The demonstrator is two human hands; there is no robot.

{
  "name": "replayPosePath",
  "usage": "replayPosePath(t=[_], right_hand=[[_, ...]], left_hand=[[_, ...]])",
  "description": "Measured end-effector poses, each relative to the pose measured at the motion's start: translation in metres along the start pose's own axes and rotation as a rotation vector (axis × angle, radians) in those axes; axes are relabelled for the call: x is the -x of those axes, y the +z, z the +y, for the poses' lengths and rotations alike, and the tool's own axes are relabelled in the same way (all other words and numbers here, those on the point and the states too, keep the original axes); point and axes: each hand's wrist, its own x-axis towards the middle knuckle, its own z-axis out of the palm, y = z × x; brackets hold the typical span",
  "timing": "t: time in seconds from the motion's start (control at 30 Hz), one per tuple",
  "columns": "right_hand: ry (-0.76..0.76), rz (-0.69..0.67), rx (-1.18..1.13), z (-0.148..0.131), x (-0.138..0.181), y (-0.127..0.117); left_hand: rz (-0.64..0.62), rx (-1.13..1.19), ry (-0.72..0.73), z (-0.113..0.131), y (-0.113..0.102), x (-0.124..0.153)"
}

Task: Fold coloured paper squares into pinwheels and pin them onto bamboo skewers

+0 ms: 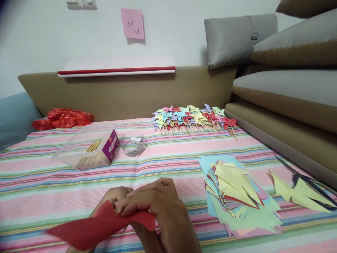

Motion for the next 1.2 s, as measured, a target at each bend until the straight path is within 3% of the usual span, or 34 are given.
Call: replayPosePath(t=[0.2,0.33,0.5,0.67,0.83,0.97,1.1,1.2], right_hand=[[0.006,0.031,-0.042,0.001,0.000,0.005],[0.061,0.059,-0.100,0.004,0.004,0.008],[0.153,0.198,-0.195,0.006,0.007,0.018],[0.257,0.278,-0.337,0.008,0.008,0.024],[0.236,0.217,-0.300,0.009,0.009,0.020],[0.259,0.127,-0.338,0.006,0.011,0.018],[0.374,0.098,-0.172,0.009,0.016,0.009],[0.400,-0.033,0.044,0.021,0.023,-0.002]], left_hand=[[-0.029,-0.038,0.048,0.004,-0.005,0.001],[-0.034,-0.062,-0.014,0.003,-0.008,0.002],[-0.087,-0.058,0.043,0.008,-0.006,0.002],[-0.078,-0.068,0.004,0.013,-0.002,-0.001],[0.019,-0.108,0.033,0.023,0.006,-0.002],[0.022,-0.059,0.100,0.031,0.010,0.001],[0.018,-0.025,0.095,0.030,0.009,0.001],[0.017,-0.069,0.079,0.029,0.005,0.000]])
